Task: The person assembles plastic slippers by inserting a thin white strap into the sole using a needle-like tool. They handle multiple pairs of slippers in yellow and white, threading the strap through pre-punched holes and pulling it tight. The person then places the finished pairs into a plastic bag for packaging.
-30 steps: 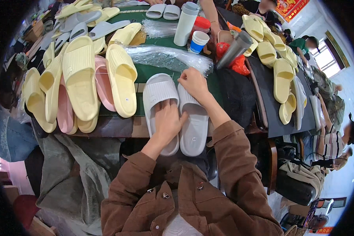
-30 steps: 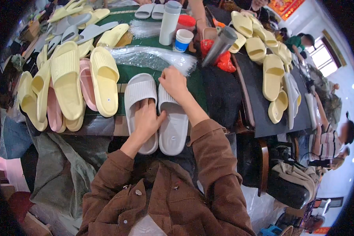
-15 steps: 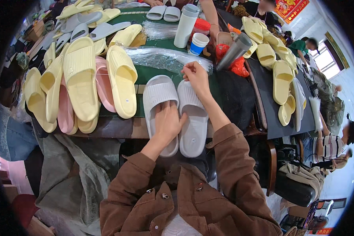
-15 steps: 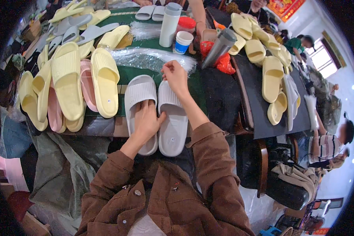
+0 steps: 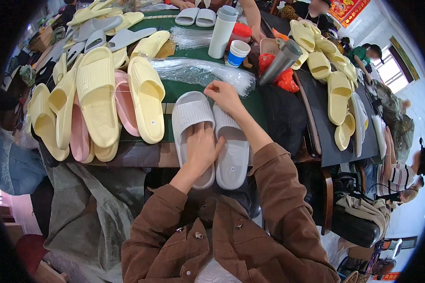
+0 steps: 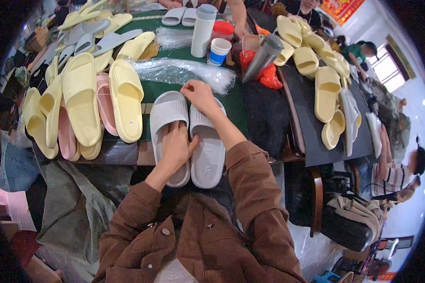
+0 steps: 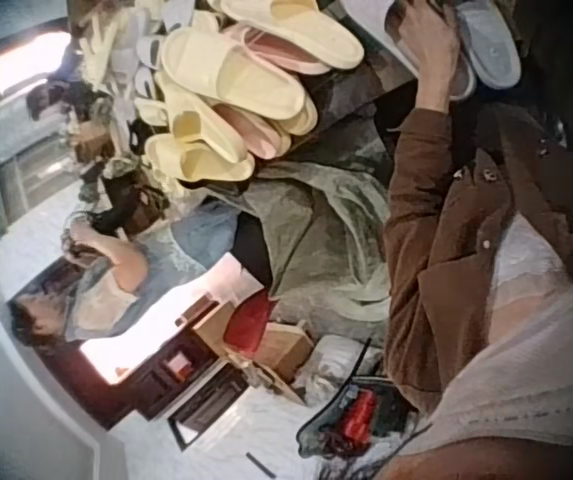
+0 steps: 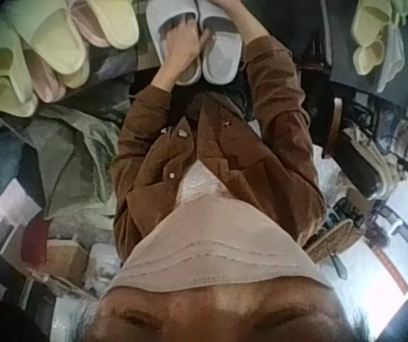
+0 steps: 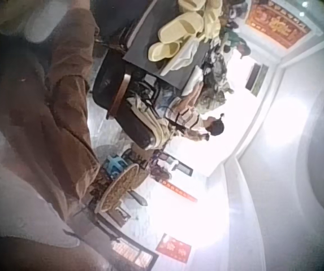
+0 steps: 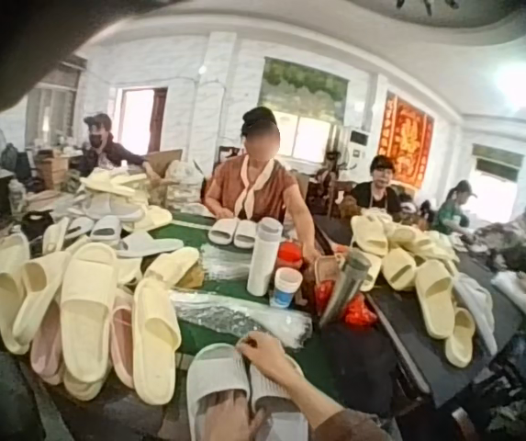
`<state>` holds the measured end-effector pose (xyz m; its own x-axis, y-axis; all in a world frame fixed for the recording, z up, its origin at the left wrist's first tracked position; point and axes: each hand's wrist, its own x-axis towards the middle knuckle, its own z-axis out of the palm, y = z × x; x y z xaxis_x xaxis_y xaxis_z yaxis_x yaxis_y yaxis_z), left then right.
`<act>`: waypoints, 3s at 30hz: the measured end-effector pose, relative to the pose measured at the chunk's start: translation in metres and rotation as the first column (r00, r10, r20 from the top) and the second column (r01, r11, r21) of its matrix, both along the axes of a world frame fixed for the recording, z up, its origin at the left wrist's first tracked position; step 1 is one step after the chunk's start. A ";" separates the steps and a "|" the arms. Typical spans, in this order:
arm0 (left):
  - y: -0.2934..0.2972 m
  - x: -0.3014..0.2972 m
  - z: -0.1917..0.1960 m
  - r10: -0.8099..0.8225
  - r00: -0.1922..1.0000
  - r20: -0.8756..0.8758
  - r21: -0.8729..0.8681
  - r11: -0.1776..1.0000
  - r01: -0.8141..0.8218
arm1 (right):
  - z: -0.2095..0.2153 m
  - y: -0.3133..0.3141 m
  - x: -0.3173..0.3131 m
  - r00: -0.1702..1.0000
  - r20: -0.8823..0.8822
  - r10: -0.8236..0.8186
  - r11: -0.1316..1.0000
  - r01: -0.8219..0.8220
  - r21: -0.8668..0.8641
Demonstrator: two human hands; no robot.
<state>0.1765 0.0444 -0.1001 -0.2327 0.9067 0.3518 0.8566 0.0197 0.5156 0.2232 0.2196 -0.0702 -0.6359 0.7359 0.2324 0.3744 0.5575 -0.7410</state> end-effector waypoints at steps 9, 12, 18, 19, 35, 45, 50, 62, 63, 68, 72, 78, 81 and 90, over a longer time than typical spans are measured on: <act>-0.025 0.000 0.017 0.014 0.983 -0.183 0.254 0.967 0.033 | 0.013 -0.011 0.021 0.983 -0.169 -0.071 0.995 0.059 -0.075; -0.041 0.001 0.033 -0.036 0.984 -0.176 0.301 0.949 0.088 | 0.013 -0.015 0.025 0.972 -0.221 -0.083 0.996 0.071 -0.062; -0.011 -0.022 0.077 -0.121 0.986 0.115 0.361 0.930 0.072 | 0.014 -0.020 0.025 0.957 -0.290 -0.030 0.999 0.024 -0.024; 0.001 -0.029 0.082 -0.093 0.985 0.143 0.361 0.932 0.036 | 0.016 -0.021 0.025 0.955 -0.295 -0.032 0.999 0.029 -0.015; 0.077 -0.055 0.038 -0.152 0.851 0.503 0.197 0.979 0.058 | 0.003 -0.028 0.025 0.954 -0.298 -0.027 0.983 0.080 0.166; 0.077 -0.062 0.030 -0.118 0.783 0.610 0.219 0.975 -0.023 | 0.004 -0.027 0.025 0.828 -0.560 0.007 0.986 -0.099 -0.134; 0.075 -0.057 0.033 -0.083 0.801 0.592 0.187 0.982 -0.036 | 0.000 -0.024 0.023 0.816 -0.578 -0.007 0.990 -0.078 -0.122; 0.075 -0.059 0.028 -0.132 0.767 0.628 0.230 0.973 -0.022 | 0.003 -0.027 0.027 0.893 -0.429 -0.137 0.991 0.122 -0.062; 0.075 -0.059 0.028 -0.135 0.769 0.625 0.236 0.972 -0.021 | 0.003 -0.028 0.026 0.888 -0.443 -0.124 0.992 0.112 -0.053; 0.073 -0.057 0.031 -0.120 0.794 0.596 0.213 0.977 -0.012 | -0.001 -0.025 0.026 0.894 -0.446 -0.054 0.998 0.053 -0.016; 0.074 -0.058 0.030 -0.113 0.818 0.565 0.225 0.974 -0.020 | 0.001 -0.026 0.027 0.905 -0.422 -0.046 0.997 0.019 -0.069; 0.076 -0.060 0.024 -0.125 0.811 0.572 0.236 0.972 -0.017 | 0.002 -0.026 0.026 0.913 -0.406 -0.045 0.992 -0.006 -0.123; 0.076 -0.060 0.024 -0.130 0.802 0.583 0.238 0.971 -0.016 | 0.000 -0.025 0.026 0.915 -0.402 -0.038 0.988 -0.025 -0.149; 0.074 -0.058 0.025 -0.117 0.820 0.560 0.244 0.969 -0.029 | 0.006 -0.028 0.026 0.932 -0.363 0.006 0.995 -0.040 -0.087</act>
<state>0.1186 0.1185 -0.0750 -0.4177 0.8300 0.3697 0.4075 -0.1925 0.8927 0.2495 0.1913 -0.0643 -0.5384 0.7512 0.3819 0.0595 0.4860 -0.8719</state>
